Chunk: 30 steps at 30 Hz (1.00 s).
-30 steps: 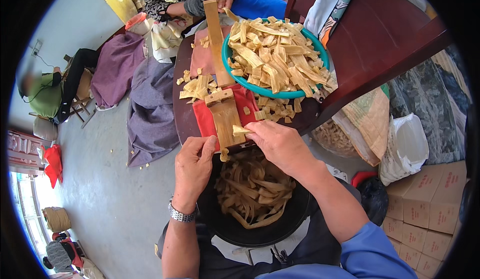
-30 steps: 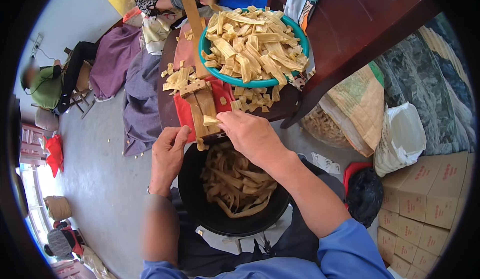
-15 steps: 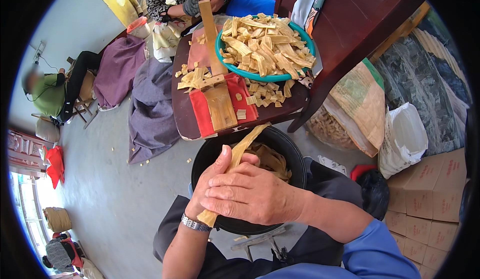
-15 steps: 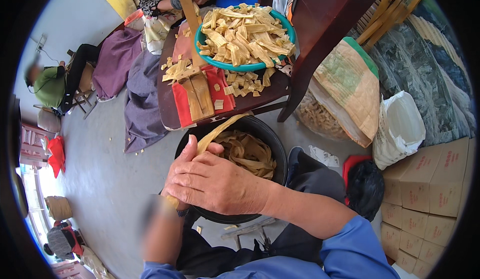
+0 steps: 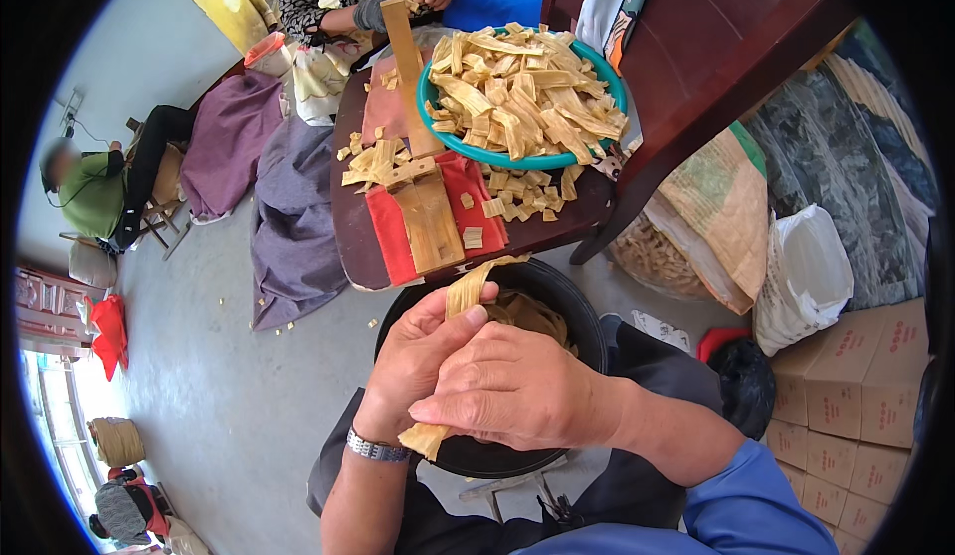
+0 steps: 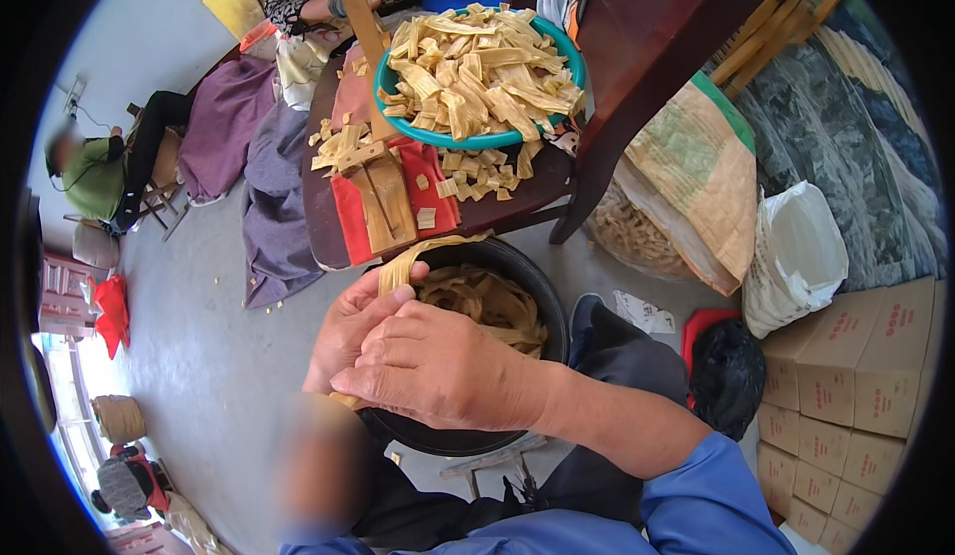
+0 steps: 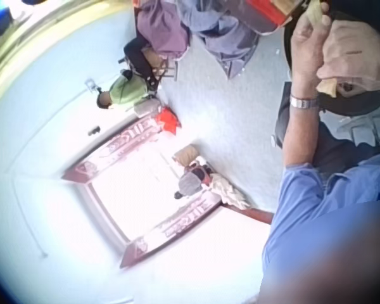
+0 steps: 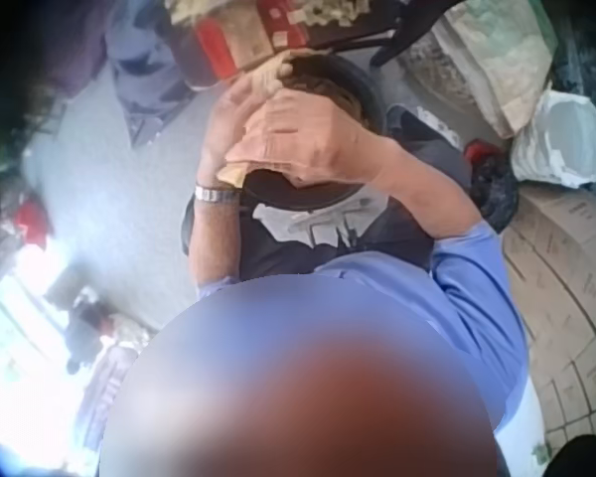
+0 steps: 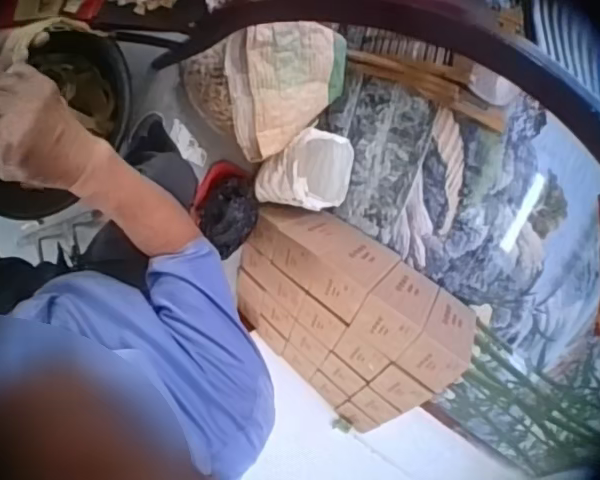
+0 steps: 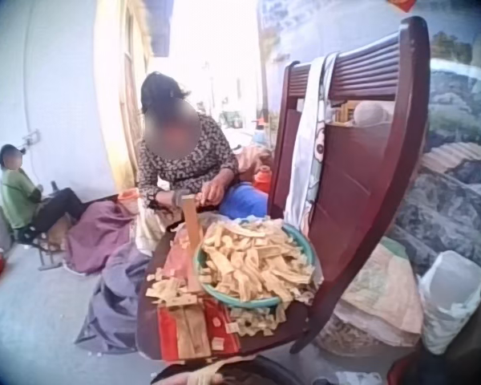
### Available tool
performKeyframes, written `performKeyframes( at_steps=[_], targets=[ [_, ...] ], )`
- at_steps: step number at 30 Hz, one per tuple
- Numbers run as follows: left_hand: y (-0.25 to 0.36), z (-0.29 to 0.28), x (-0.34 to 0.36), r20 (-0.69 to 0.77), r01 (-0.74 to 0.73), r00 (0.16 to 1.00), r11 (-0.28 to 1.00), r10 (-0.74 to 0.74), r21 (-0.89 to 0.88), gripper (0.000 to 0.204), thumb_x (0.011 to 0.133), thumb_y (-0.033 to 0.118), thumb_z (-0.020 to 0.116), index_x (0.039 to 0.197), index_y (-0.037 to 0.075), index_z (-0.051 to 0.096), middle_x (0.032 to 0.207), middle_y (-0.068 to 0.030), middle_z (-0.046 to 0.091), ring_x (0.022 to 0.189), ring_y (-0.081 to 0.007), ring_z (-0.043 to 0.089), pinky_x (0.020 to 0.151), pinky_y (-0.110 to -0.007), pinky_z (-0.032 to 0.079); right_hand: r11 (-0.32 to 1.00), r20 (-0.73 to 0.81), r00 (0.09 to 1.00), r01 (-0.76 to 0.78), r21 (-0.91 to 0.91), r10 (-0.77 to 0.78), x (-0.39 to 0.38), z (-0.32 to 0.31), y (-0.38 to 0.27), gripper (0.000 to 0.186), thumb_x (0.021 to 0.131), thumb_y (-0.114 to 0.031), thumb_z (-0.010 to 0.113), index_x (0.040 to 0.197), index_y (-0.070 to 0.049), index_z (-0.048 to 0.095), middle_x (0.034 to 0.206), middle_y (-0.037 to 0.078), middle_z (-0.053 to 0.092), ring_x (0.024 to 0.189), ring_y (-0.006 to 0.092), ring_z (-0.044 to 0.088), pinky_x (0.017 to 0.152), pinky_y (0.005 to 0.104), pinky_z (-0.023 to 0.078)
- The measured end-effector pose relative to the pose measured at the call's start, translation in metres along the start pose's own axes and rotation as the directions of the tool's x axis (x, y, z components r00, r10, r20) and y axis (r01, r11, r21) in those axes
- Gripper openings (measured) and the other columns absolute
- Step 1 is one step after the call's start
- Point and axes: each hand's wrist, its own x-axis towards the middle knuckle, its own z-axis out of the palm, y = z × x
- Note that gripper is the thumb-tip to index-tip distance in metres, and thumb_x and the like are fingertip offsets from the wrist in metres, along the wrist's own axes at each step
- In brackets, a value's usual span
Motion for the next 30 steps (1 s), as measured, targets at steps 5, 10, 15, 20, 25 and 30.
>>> performKeyframes(
  at_steps=[5,10,15,20,25,30],
  targets=[
    [-0.013,-0.010,-0.008,0.346,-0.411,0.911,0.450,0.224,0.793,0.032,0.093,0.009,0.067,0.124,0.002,0.062,0.115,-0.0082,0.067,0.102,-0.0149,0.063,0.092,-0.029,0.050,0.994,-0.075,0.993,-0.093,-0.064,0.088,0.002,-0.016,0.007,0.025,0.081,-0.006,0.079,0.105,-0.001,0.071,0.088,0.009,0.069,0.079,0.0274,0.067,0.069,0.0346,0.055],
    [-0.006,0.003,-0.016,0.202,-0.155,0.979,0.614,-0.008,0.774,0.021,0.092,0.008,0.067,0.112,0.003,0.066,0.105,-0.0116,0.067,0.097,-0.0234,0.064,0.086,-0.033,0.051,0.962,-0.143,0.981,-0.160,-0.221,0.130,-0.006,-0.019,0.018,0.013,0.089,-0.011,0.072,0.095,0.000,0.068,0.087,0.011,0.068,0.081,0.0284,0.066,0.068,0.0386,0.052],
    [-0.010,-0.002,-0.017,0.344,-0.438,0.899,0.515,0.273,0.737,0.016,0.090,-0.001,0.063,0.105,0.003,0.068,0.099,-0.0104,0.065,0.093,-0.0236,0.063,0.084,-0.032,0.051,0.839,-0.055,0.855,-0.518,-0.167,0.516,-0.009,-0.021,0.015,0.021,0.100,-0.019,0.059,0.089,-0.001,0.059,0.083,0.018,0.064,0.077,0.0347,0.063,0.067,0.0430,0.049],
    [-0.008,-0.008,-0.023,0.074,-0.260,0.949,0.625,0.308,0.736,0.038,0.091,-0.005,0.058,0.129,0.002,0.055,0.098,-0.0110,0.061,0.093,-0.0261,0.062,0.084,-0.032,0.050,0.644,0.156,0.640,-0.765,0.027,0.753,-0.011,-0.027,0.023,0.029,0.105,-0.025,0.048,0.092,0.000,0.056,0.072,0.016,0.060,0.066,0.0302,0.063,0.061,0.0406,0.047],
    [-0.012,-0.013,-0.021,0.271,-0.443,0.856,0.355,0.439,0.824,0.034,0.094,-0.003,0.057,0.128,0.001,0.056,0.102,-0.0115,0.061,0.095,-0.0276,0.062,0.086,-0.034,0.050,0.184,0.466,0.326,-0.928,0.324,0.822,-0.004,-0.027,0.022,0.033,0.105,-0.027,0.044,0.091,-0.001,0.058,0.079,0.005,0.058,0.064,0.0129,0.058,0.062,0.0319,0.050],
    [-0.010,-0.022,-0.020,0.258,-0.437,0.847,0.330,0.465,0.837,0.018,0.092,0.000,0.060,0.109,-0.001,0.062,0.100,-0.0142,0.061,0.092,-0.0324,0.062,0.082,-0.036,0.052,0.419,0.385,0.446,-0.894,0.156,0.808,-0.011,-0.018,0.028,0.035,0.104,-0.035,0.050,0.091,-0.004,0.059,0.075,0.000,0.055,0.063,0.0089,0.049,0.058,0.0273,0.044]
  ],
)
